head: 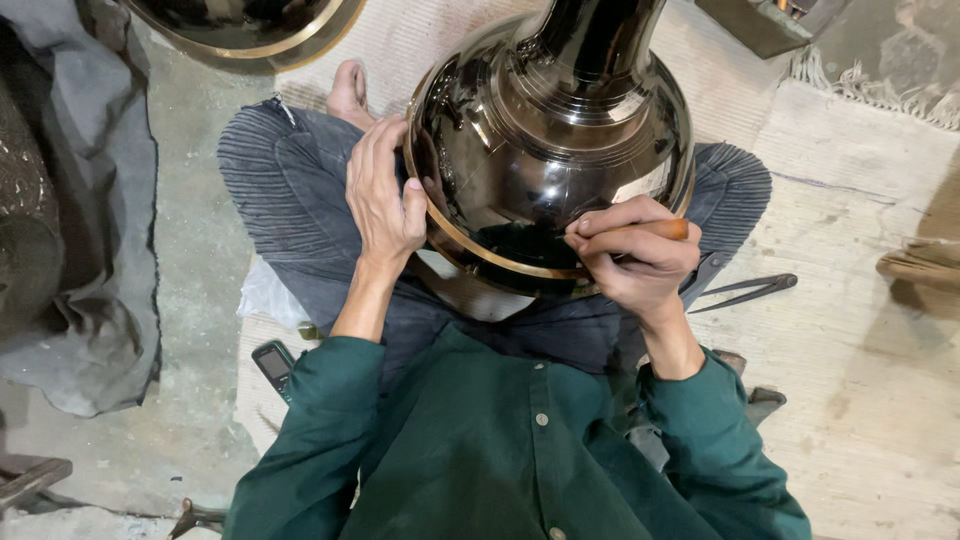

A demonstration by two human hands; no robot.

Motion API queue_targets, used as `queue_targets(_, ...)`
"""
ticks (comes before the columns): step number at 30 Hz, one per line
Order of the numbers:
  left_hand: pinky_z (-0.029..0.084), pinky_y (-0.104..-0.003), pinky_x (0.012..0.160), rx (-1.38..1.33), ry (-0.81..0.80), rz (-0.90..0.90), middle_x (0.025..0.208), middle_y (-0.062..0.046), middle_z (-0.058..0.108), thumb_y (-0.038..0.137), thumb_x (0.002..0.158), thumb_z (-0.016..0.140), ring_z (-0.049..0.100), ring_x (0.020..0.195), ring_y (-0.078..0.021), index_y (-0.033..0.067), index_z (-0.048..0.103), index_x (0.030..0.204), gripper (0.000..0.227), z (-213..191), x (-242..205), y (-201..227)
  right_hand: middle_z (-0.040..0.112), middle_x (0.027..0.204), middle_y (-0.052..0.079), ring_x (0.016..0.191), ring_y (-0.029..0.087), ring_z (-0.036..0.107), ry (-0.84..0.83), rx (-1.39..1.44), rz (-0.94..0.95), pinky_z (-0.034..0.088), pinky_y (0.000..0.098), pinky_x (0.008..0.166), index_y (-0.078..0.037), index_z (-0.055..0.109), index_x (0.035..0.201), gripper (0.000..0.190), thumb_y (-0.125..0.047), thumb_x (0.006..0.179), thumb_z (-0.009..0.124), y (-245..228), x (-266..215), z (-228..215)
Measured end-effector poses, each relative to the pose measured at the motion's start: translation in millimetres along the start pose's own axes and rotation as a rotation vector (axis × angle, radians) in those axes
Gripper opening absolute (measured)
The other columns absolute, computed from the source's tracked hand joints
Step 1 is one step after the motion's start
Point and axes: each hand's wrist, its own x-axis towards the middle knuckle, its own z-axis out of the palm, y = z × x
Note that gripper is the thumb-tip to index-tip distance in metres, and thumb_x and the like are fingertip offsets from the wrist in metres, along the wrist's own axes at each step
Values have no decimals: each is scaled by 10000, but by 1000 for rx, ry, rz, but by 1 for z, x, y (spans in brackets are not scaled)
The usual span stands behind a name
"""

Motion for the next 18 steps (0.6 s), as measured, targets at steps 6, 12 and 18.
queue_targets(6, 408, -493, 1168, 2, 5, 13, 1410, -232, 593, 343, 986, 456, 551, 1345, -416, -39, 540, 1376, 552, -1, 1, 2, 684, 895, 91, 851, 190, 740, -52, 47, -33, 652, 296, 788, -8, 710, 779, 184, 162, 794, 777, 3, 2, -4)
queue_targets(12, 410, -498, 1176, -21, 7, 6, 1402, -236, 599, 334, 966, 471, 555, 1339, -420, -38, 544, 1369, 553, -4, 1, 1, 695, 916, 106, 856, 191, 740, -50, 88, 10, 649, 290, 785, 10, 705, 773, 164, 159, 802, 766, 4, 4, -7)
queue_targets(18, 407, -502, 1174, -18, 22, -1, 1389, -239, 606, 369, 996, 448, 555, 1345, -428, -42, 555, 1360, 560, -2, 2, 0, 702, 958, 125, 882, 183, 741, 62, 66, 83, 644, 272, 792, 29, 701, 803, 165, 139, 866, 807, 6, 11, -1)
